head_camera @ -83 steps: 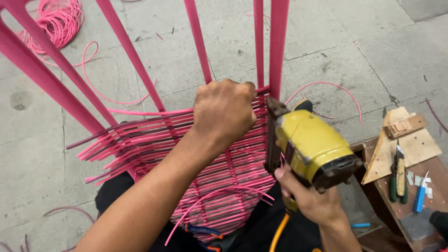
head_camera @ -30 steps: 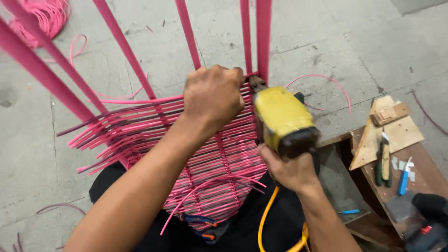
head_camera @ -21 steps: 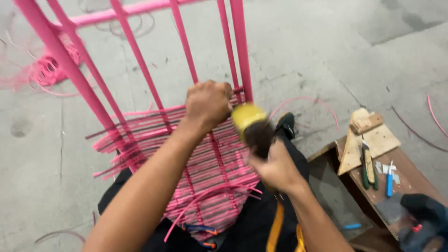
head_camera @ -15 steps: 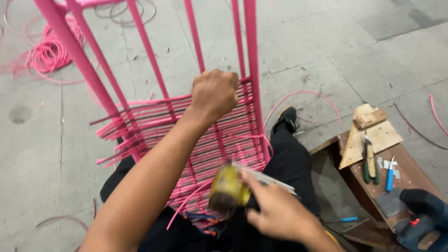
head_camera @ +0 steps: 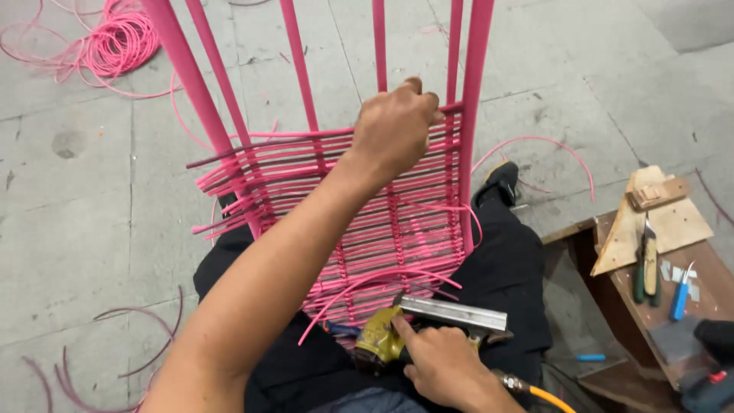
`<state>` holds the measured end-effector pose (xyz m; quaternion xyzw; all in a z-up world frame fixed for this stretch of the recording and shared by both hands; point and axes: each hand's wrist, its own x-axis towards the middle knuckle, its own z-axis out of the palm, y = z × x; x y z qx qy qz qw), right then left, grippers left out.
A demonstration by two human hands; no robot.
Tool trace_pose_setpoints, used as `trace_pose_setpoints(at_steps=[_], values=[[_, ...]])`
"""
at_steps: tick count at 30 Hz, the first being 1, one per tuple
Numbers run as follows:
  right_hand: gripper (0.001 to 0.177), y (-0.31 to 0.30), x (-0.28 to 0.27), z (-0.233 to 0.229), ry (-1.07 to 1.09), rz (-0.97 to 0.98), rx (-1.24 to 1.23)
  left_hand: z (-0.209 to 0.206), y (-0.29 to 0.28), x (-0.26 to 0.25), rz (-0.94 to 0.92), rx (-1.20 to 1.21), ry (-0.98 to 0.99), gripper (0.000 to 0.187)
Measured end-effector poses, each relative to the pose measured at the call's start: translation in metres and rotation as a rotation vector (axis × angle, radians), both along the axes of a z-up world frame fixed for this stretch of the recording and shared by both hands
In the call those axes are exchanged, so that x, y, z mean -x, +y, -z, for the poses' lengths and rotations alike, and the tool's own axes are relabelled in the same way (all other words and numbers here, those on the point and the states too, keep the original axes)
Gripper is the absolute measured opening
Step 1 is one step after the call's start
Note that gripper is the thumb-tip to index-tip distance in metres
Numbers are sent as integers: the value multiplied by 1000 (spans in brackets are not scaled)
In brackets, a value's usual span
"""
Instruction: Weaving a pink chair frame with pink plastic or synthetic cord and securing it with a pneumatic staple gun.
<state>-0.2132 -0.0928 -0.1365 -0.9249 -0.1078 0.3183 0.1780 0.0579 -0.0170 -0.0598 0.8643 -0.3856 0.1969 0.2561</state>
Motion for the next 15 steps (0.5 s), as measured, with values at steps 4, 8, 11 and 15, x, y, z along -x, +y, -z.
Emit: trace_pose_setpoints(at_steps=[4,8,11,15], values=[[80,0,9,19,-6,-1,-12,-1,3,0,25,13,-3,23],[75,4,10,7,33,30,-18,0,7,1,15,-11,-13,26],[68,3,9,2,113,68,-18,4,12,-3,8,-26,-10,27],[63,1,9,-4,190,29,-50,-14,24,11,-47,-65,131,29]])
